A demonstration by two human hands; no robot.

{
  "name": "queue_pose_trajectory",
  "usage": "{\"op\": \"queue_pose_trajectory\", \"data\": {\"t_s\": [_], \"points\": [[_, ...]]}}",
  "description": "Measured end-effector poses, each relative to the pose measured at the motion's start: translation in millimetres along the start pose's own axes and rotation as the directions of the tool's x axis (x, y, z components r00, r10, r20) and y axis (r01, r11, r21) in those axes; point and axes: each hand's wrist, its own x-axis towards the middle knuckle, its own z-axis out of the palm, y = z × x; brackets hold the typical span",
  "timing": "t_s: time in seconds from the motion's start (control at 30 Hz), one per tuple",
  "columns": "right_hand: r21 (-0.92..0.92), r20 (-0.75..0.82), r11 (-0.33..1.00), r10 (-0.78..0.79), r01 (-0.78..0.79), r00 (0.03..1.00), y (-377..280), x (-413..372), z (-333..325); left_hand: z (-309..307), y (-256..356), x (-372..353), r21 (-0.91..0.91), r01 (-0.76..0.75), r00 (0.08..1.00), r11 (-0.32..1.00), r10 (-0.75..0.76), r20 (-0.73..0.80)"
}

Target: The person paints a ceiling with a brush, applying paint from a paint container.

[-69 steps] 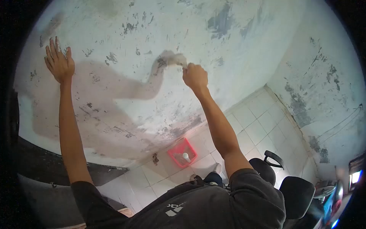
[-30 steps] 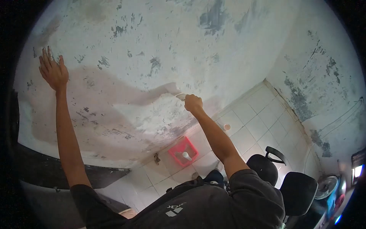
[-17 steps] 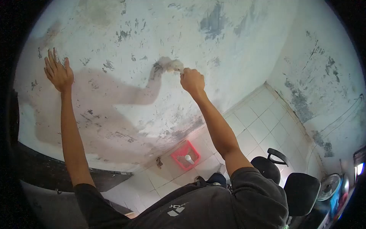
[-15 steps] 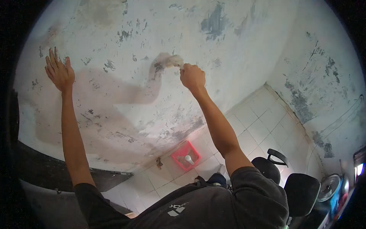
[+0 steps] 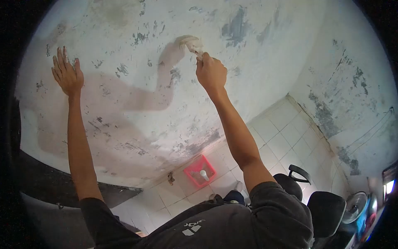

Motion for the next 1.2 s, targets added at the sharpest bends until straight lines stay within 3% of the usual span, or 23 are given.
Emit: {"op": "queue_pose_trajectory", "data": {"t_s": [0.07, 0.13, 0.27, 0.33, 0.73, 0.87, 0.9, 0.93, 0.97, 1.0, 1.03, 1.1, 1.13, 1.2], "points": [[0.001, -0.005, 1.0, 0.007, -0.007, 1.0, -1, 0, 0, 0, 1, 0, 0.0, -0.002, 1.0, 1.0, 0.002, -0.006], [0.031, -0.108, 0.998, -0.043, 0.047, 0.993, -3, 1, 0, 0, 1, 0, -0.001, -0.007, 1.0, 1.0, 0.007, -0.012], [0.041, -0.108, 0.999, -0.016, 0.02, 0.994, -6, 3, 2, 0, 0, 1, -0.013, -0.019, 1.0, 1.0, 0.019, -0.019], [-0.086, 0.079, 0.996, -0.021, 0.027, 0.997, 3, -1, 18, 1, 0, 0, -0.013, -0.021, 1.0, 1.0, 0.021, -0.014], [-0.198, 0.457, 0.98, 0.113, -0.023, 0.882, 58, -83, 82, 3, -1, -1, 0.027, -0.032, 0.999, 0.999, 0.033, -0.033], [-0.114, 0.551, 0.989, 0.144, -0.097, 0.822, 90, -106, 95, 3, -1, -1, 0.003, -0.051, 0.997, 0.999, 0.051, -0.059], [0.017, 0.524, 0.999, 0.024, -0.038, 0.851, 108, -117, 101, 2, -1, 0, 0.001, -0.059, 0.996, 0.998, 0.059, -0.062], [0.019, 0.516, 0.999, 0.021, -0.036, 0.857, 113, -120, 96, 1, 0, 2, 0.002, -0.06, 0.996, 0.998, 0.06, -0.072], [0.165, 0.705, 0.906, 0.168, -0.39, 0.689, 117, -124, 90, 0, 1, 2, 0.008, -0.052, 0.997, 0.999, 0.053, -0.053], [0.204, 0.871, 0.677, 0.205, -0.707, 0.447, 119, -130, 86, -2, 2, 2, 0.013, -0.044, 0.998, 0.999, 0.044, -0.032], [0.239, 0.891, 0.504, 0.227, -0.83, 0.394, 114, -137, 81, -3, 2, 3, 0.015, -0.043, 0.998, 0.999, 0.044, -0.04], [0.27, 0.927, 0.156, 0.225, -0.95, 0.301, 108, -150, 77, -6, 4, 4, 0.039, -0.046, 0.999, 0.998, 0.045, 0.005], [0.275, 0.925, 0.159, 0.224, -0.948, 0.306, 110, -149, 83, -6, 4, 4, 0.04, -0.044, 0.999, 0.998, 0.044, -0.001], [0.209, 0.971, -0.072, 0.136, -0.975, 0.198, 116, -149, 98, -7, 5, 3, 0.048, -0.024, 0.999, 0.999, 0.022, 0.039]]}}
